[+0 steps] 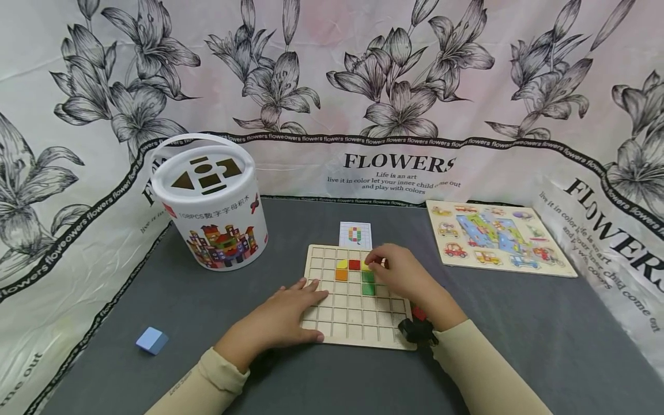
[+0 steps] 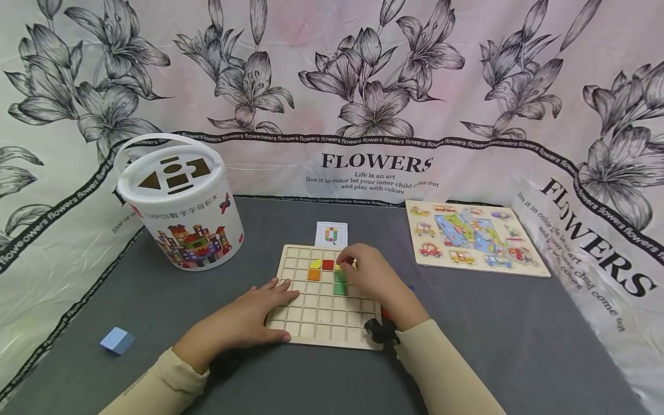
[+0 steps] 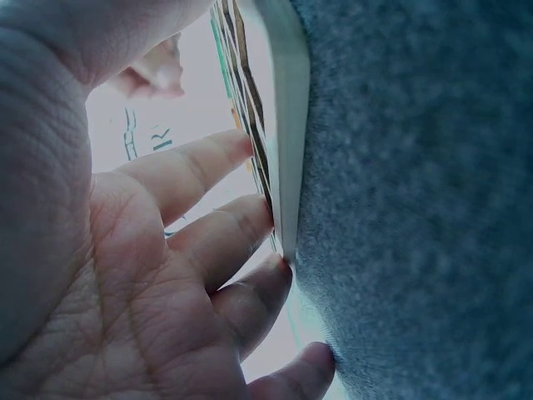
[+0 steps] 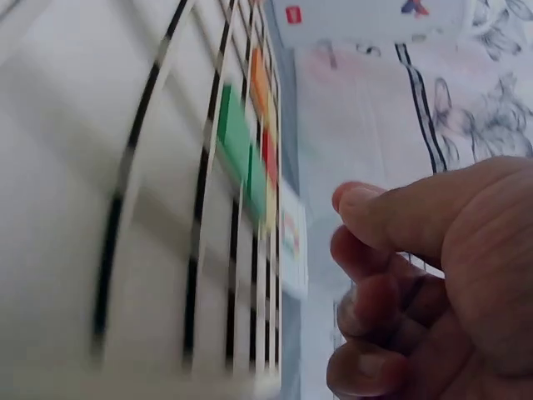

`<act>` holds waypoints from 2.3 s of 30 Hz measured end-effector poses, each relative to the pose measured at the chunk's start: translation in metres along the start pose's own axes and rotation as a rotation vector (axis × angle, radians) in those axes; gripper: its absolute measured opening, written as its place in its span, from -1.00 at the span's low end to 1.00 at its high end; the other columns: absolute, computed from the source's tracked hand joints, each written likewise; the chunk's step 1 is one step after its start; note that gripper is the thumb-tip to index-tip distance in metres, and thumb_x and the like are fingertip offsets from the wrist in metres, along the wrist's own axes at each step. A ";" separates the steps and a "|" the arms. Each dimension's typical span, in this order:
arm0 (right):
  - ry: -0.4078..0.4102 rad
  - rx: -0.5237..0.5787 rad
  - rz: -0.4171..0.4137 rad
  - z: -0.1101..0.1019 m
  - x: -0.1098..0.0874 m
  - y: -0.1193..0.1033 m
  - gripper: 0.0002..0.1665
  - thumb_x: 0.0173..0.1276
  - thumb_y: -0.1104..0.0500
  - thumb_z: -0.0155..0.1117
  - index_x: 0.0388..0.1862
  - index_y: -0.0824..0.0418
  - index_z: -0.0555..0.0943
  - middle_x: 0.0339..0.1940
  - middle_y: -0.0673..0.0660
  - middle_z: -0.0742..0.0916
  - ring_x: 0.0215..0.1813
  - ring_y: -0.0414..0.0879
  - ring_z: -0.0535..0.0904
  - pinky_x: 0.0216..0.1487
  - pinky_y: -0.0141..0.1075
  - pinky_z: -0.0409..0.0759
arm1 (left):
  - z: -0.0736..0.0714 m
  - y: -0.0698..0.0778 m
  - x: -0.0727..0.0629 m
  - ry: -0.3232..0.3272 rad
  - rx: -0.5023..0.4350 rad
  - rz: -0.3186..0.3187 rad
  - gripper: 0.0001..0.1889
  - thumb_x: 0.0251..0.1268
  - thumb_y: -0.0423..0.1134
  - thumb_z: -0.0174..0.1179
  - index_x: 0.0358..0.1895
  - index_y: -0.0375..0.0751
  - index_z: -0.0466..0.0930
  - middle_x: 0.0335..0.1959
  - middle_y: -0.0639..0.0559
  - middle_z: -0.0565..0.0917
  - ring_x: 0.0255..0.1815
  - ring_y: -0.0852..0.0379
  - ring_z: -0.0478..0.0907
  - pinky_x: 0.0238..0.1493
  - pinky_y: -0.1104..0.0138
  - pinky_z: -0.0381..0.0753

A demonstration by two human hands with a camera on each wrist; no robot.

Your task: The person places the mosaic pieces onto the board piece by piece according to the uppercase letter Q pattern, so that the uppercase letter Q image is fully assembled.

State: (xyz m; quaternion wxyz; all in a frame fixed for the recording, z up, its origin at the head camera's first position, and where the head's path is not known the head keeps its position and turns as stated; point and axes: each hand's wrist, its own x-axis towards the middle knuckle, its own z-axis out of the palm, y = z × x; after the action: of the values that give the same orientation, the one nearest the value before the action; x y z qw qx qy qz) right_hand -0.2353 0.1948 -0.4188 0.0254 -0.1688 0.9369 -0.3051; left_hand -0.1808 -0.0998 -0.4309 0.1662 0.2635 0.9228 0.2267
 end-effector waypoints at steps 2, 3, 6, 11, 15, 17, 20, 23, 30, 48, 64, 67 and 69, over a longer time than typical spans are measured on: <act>0.004 -0.007 0.004 -0.008 -0.010 0.009 -0.85 0.65 0.25 0.29 0.01 0.18 0.79 -0.07 0.10 0.74 -0.24 -0.07 0.51 -0.16 -0.17 0.56 | 0.000 0.000 -0.001 0.000 -0.002 0.001 -0.12 0.30 0.08 0.58 0.66 0.00 0.44 0.76 -0.11 0.27 0.83 -0.21 0.06 0.72 -0.34 0.08; 0.006 -0.013 0.006 -0.012 -0.016 0.014 -0.85 0.64 0.26 0.29 0.01 0.19 0.78 -0.08 0.10 0.74 -0.26 -0.08 0.51 -0.18 -0.18 0.56 | 0.000 0.000 -0.001 0.000 -0.001 0.000 -0.12 0.30 0.08 0.57 0.66 0.01 0.43 0.76 -0.10 0.26 0.83 -0.21 0.06 0.72 -0.33 0.08; 0.007 -0.029 0.017 -0.024 -0.034 0.029 -0.87 0.63 0.26 0.31 0.00 0.18 0.78 -0.14 0.08 0.73 -0.31 -0.10 0.50 -0.25 -0.22 0.55 | 0.000 0.000 -0.001 -0.004 -0.002 -0.002 -0.12 0.31 0.08 0.57 0.66 0.00 0.43 0.76 -0.10 0.27 0.83 -0.20 0.05 0.73 -0.33 0.07; -0.069 -0.056 0.063 -0.040 -0.065 0.047 -0.85 0.55 0.13 0.45 0.00 0.13 0.79 -0.18 0.00 0.73 -0.28 -0.14 0.51 -0.27 -0.24 0.55 | -0.001 0.001 -0.002 -0.007 -0.002 -0.007 -0.12 0.30 0.07 0.58 0.66 -0.01 0.44 0.76 -0.11 0.27 0.83 -0.21 0.06 0.72 -0.34 0.08; -0.132 -0.123 0.068 -0.043 -0.089 0.059 -0.71 0.40 -0.02 0.61 -0.01 0.08 0.80 -0.14 -0.07 0.72 -0.19 -0.19 0.55 -0.17 -0.20 0.60 | -0.001 0.002 -0.001 -0.006 -0.001 -0.009 -0.12 0.30 0.07 0.58 0.66 0.00 0.44 0.77 -0.10 0.27 0.83 -0.20 0.06 0.72 -0.34 0.08; -0.139 -0.150 0.052 -0.044 -0.097 0.063 -0.68 0.34 -0.03 0.66 -0.05 0.07 0.80 -0.15 -0.08 0.72 -0.16 -0.21 0.55 -0.15 -0.19 0.62 | -0.001 0.002 -0.001 -0.006 -0.001 -0.011 -0.12 0.30 0.07 0.58 0.66 0.01 0.44 0.77 -0.09 0.27 0.83 -0.19 0.06 0.72 -0.34 0.08; -0.128 -0.173 0.033 -0.043 -0.103 0.067 -0.72 0.30 -0.01 0.69 -0.12 0.04 0.80 -0.18 -0.11 0.71 -0.19 -0.24 0.53 -0.17 -0.24 0.62 | -0.001 0.002 -0.001 -0.009 0.003 -0.015 -0.12 0.30 0.07 0.58 0.66 0.02 0.44 0.77 -0.08 0.26 0.83 -0.19 0.06 0.73 -0.33 0.08; -0.117 -0.175 0.043 -0.043 -0.105 0.066 -0.77 0.31 0.02 0.68 -0.17 0.01 0.78 -0.21 -0.11 0.69 -0.21 -0.24 0.51 -0.19 -0.25 0.60 | -0.001 0.003 -0.001 -0.011 0.003 -0.019 -0.12 0.29 0.08 0.58 0.66 0.02 0.44 0.77 -0.07 0.26 0.83 -0.18 0.05 0.73 -0.33 0.07; -0.107 -0.118 0.086 -0.041 -0.106 0.062 -0.74 0.30 0.11 0.69 -0.21 0.03 0.70 -0.22 -0.07 0.69 -0.19 -0.17 0.51 -0.18 -0.22 0.55 | -0.001 0.003 -0.002 -0.008 -0.004 -0.017 -0.12 0.29 0.06 0.59 0.66 0.01 0.44 0.76 -0.09 0.27 0.83 -0.19 0.06 0.73 -0.33 0.08; 0.047 0.014 0.006 -0.009 -0.050 -0.004 -0.93 0.62 0.25 0.35 -0.06 0.13 0.75 -0.22 0.00 0.81 -0.30 -0.18 0.61 -0.30 -0.29 0.60 | -0.001 0.001 -0.002 -0.004 -0.004 -0.016 -0.11 0.29 0.09 0.58 0.66 0.03 0.44 0.77 -0.08 0.26 0.83 -0.18 0.06 0.73 -0.32 0.08; -0.010 0.015 -0.032 0.040 0.006 -0.042 -0.90 0.50 0.32 0.44 -0.21 0.12 0.75 -0.24 -0.02 0.79 -0.21 -0.17 0.64 -0.03 -0.15 0.68 | 0.000 0.000 -0.001 0.007 -0.008 -0.004 -0.13 0.29 0.10 0.58 0.64 0.02 0.46 0.76 -0.09 0.28 0.83 -0.21 0.07 0.72 -0.33 0.09; -0.009 0.015 -0.017 0.041 0.007 -0.041 -0.90 0.51 0.30 0.44 -0.21 0.10 0.75 -0.26 -0.04 0.78 -0.23 -0.17 0.61 -0.05 -0.17 0.66 | 0.000 0.000 -0.001 0.008 -0.007 -0.003 -0.13 0.30 0.10 0.58 0.64 0.01 0.46 0.76 -0.10 0.28 0.82 -0.21 0.07 0.72 -0.34 0.10; -0.015 0.011 -0.012 0.042 0.007 -0.040 -0.90 0.51 0.29 0.45 -0.21 0.09 0.76 -0.27 -0.05 0.78 -0.24 -0.17 0.60 -0.07 -0.19 0.65 | 0.000 0.000 -0.002 0.010 -0.006 -0.002 -0.13 0.29 0.09 0.58 0.64 0.01 0.46 0.76 -0.11 0.28 0.82 -0.22 0.07 0.71 -0.34 0.10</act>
State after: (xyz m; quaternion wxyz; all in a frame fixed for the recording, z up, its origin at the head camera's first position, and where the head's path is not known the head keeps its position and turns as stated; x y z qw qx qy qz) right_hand -0.2239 0.1383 -0.4295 0.0315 -0.1765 0.9340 -0.3091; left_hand -0.1795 -0.1008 -0.4309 0.1628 0.2611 0.9231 0.2308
